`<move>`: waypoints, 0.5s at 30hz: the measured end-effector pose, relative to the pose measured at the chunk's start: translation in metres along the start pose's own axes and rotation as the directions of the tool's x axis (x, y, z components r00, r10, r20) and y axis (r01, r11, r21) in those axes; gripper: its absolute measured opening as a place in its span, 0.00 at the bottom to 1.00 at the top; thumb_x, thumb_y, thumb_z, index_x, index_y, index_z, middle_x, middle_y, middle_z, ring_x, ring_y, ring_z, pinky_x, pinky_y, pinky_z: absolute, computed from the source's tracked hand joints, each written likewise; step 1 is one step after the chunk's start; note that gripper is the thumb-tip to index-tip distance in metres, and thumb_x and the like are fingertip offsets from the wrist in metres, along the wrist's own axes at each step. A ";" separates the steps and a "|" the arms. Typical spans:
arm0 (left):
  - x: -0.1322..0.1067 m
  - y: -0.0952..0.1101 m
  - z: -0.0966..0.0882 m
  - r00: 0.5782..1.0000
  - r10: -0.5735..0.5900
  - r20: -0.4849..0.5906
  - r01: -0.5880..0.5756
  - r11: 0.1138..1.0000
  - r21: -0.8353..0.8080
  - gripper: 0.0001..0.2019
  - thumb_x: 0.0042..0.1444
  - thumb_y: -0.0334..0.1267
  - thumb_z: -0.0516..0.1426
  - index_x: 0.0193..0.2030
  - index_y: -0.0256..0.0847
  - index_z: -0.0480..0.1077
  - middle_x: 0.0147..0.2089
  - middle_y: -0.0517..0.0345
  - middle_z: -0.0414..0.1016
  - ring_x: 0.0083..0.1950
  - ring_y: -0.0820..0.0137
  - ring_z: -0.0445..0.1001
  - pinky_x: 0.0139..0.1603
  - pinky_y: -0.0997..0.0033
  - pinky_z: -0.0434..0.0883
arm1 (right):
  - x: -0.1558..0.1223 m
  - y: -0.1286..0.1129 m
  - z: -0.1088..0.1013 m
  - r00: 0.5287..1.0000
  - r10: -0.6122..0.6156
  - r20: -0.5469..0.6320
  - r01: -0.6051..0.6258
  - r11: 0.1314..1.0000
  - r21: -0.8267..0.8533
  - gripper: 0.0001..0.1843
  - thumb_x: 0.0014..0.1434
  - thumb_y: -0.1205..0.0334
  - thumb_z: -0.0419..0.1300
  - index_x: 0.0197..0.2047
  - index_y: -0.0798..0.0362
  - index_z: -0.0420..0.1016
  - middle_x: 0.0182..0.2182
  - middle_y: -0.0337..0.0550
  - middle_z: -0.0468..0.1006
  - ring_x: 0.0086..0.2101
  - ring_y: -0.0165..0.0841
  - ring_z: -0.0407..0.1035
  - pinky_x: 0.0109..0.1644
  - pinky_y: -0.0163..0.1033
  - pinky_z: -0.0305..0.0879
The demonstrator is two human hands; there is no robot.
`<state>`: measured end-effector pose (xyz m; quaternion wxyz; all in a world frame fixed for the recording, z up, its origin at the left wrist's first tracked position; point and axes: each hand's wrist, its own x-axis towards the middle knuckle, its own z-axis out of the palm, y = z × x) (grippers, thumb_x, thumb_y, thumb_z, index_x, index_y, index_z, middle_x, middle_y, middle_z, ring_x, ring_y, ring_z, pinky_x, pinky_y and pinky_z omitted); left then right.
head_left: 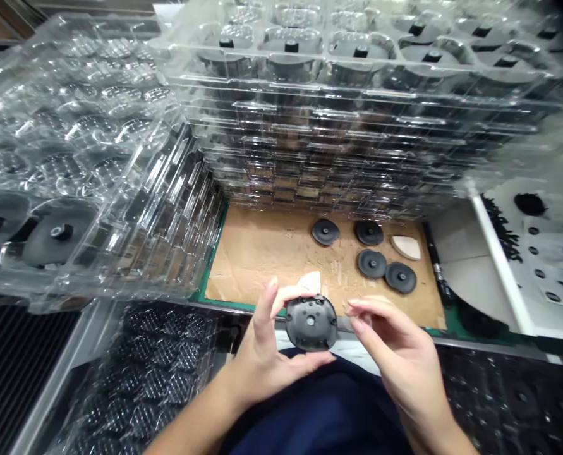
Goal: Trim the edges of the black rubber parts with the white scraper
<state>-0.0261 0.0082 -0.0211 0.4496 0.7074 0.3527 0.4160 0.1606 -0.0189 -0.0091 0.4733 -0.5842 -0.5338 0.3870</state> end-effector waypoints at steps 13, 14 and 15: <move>-0.005 0.021 -0.006 0.927 -0.305 0.218 0.358 0.894 -0.271 0.55 0.45 0.46 0.65 0.70 0.37 0.32 0.49 0.44 0.74 0.52 0.56 0.74 0.61 0.59 0.60 | 0.020 -0.035 -0.011 0.713 0.181 0.677 -0.504 0.804 0.315 0.06 0.51 0.65 0.68 0.34 0.45 0.81 0.28 0.32 0.80 0.30 0.24 0.71 0.37 0.30 0.65; -0.006 0.021 -0.005 0.922 -0.314 0.226 0.369 0.889 -0.270 0.55 0.44 0.47 0.65 0.70 0.38 0.35 0.52 0.43 0.72 0.52 0.55 0.74 0.61 0.59 0.60 | 0.019 -0.035 -0.011 0.711 0.180 0.680 -0.522 0.783 0.338 0.07 0.51 0.67 0.68 0.33 0.45 0.81 0.28 0.32 0.80 0.30 0.24 0.71 0.37 0.29 0.65; -0.006 0.022 -0.005 0.917 -0.325 0.230 0.381 0.885 -0.267 0.53 0.43 0.47 0.66 0.70 0.39 0.40 0.55 0.41 0.69 0.52 0.54 0.74 0.61 0.58 0.60 | 0.017 -0.035 -0.011 0.711 0.173 0.681 -0.531 0.768 0.358 0.07 0.51 0.68 0.68 0.33 0.45 0.81 0.28 0.32 0.80 0.30 0.23 0.72 0.37 0.29 0.66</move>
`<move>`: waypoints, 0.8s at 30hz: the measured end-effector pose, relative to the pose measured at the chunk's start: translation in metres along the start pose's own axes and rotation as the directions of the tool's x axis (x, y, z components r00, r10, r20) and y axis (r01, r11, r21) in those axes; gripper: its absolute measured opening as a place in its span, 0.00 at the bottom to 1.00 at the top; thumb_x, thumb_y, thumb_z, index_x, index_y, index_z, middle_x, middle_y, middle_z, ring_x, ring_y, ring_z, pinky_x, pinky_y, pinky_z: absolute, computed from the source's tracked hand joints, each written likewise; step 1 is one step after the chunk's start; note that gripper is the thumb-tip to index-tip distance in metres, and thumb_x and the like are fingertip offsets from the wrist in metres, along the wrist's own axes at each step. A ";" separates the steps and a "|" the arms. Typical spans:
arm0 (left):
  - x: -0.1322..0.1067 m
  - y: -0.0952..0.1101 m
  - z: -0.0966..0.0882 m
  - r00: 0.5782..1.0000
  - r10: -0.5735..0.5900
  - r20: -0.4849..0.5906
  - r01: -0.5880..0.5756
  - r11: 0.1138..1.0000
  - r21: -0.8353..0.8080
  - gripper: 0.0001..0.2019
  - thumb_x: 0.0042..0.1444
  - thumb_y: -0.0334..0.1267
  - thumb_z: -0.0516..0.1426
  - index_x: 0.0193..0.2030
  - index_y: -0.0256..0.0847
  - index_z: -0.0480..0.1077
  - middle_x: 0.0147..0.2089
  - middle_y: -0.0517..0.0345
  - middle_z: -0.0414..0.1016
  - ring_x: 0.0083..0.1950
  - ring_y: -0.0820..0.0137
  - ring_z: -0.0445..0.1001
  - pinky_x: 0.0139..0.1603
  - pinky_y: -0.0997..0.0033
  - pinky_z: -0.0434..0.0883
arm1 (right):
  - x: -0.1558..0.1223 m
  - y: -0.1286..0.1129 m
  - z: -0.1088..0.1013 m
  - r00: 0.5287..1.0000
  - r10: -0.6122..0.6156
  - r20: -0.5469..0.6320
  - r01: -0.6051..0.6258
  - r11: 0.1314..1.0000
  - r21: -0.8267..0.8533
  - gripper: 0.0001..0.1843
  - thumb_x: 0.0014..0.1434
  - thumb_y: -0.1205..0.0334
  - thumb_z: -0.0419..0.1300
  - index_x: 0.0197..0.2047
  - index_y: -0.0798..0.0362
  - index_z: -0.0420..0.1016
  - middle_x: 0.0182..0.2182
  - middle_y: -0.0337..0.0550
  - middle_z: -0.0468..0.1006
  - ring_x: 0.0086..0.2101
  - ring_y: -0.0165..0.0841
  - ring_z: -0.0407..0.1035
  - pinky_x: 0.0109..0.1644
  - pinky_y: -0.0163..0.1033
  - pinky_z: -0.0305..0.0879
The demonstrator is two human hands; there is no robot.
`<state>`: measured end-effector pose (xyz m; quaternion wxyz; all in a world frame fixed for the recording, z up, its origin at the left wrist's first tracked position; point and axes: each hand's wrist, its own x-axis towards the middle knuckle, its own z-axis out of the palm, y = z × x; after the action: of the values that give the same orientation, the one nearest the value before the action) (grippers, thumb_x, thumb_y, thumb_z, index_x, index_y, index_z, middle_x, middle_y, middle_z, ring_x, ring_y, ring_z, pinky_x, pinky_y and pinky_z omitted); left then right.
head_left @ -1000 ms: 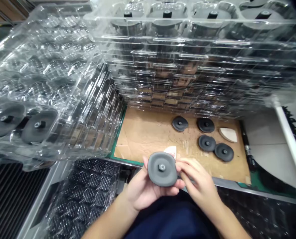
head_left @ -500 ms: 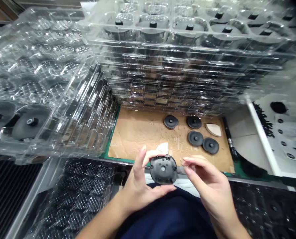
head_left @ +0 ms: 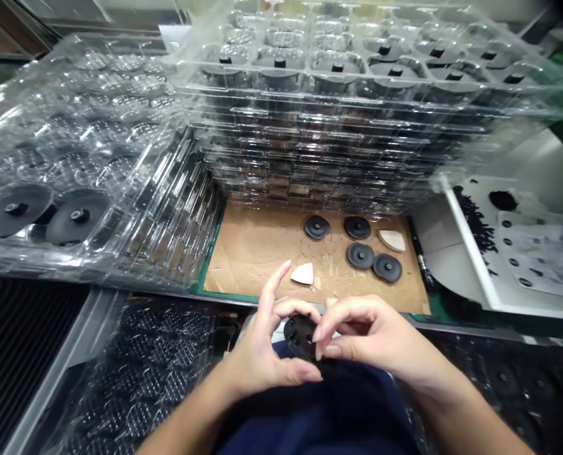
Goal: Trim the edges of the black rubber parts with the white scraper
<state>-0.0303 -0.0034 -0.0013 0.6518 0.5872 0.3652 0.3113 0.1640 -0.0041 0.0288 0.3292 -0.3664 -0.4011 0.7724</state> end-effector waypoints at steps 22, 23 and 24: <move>0.021 0.001 0.057 0.968 -0.251 0.010 0.249 0.964 0.094 0.48 0.43 0.56 0.62 0.68 0.54 0.43 0.46 0.55 0.80 0.26 0.67 0.75 0.29 0.68 0.73 | -0.079 0.045 -0.002 0.728 -0.604 -0.325 0.023 0.495 -0.869 0.12 0.57 0.57 0.63 0.44 0.51 0.78 0.34 0.40 0.79 0.35 0.29 0.72 0.46 0.36 0.67; 0.024 -0.002 0.064 0.946 -0.302 0.118 0.289 0.951 0.111 0.43 0.47 0.59 0.58 0.67 0.56 0.44 0.43 0.56 0.81 0.17 0.71 0.69 0.20 0.69 0.68 | -0.083 0.046 -0.008 0.713 -0.589 -0.380 -0.068 0.482 -0.874 0.09 0.56 0.57 0.64 0.40 0.49 0.80 0.31 0.37 0.79 0.34 0.28 0.72 0.46 0.34 0.66; 0.027 -0.005 0.071 0.912 -0.341 0.226 0.318 0.939 0.134 0.40 0.49 0.61 0.55 0.67 0.55 0.47 0.40 0.56 0.81 0.12 0.74 0.63 0.15 0.70 0.63 | -0.092 0.048 -0.015 0.687 -0.562 -0.461 -0.169 0.494 -0.853 0.05 0.56 0.58 0.64 0.36 0.48 0.80 0.30 0.34 0.79 0.34 0.26 0.72 0.46 0.32 0.66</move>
<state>0.0437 -0.0197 -0.0061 0.7067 0.5813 0.3898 0.1041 0.2140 -0.0941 0.0092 0.3260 -0.6846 -0.6112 0.2269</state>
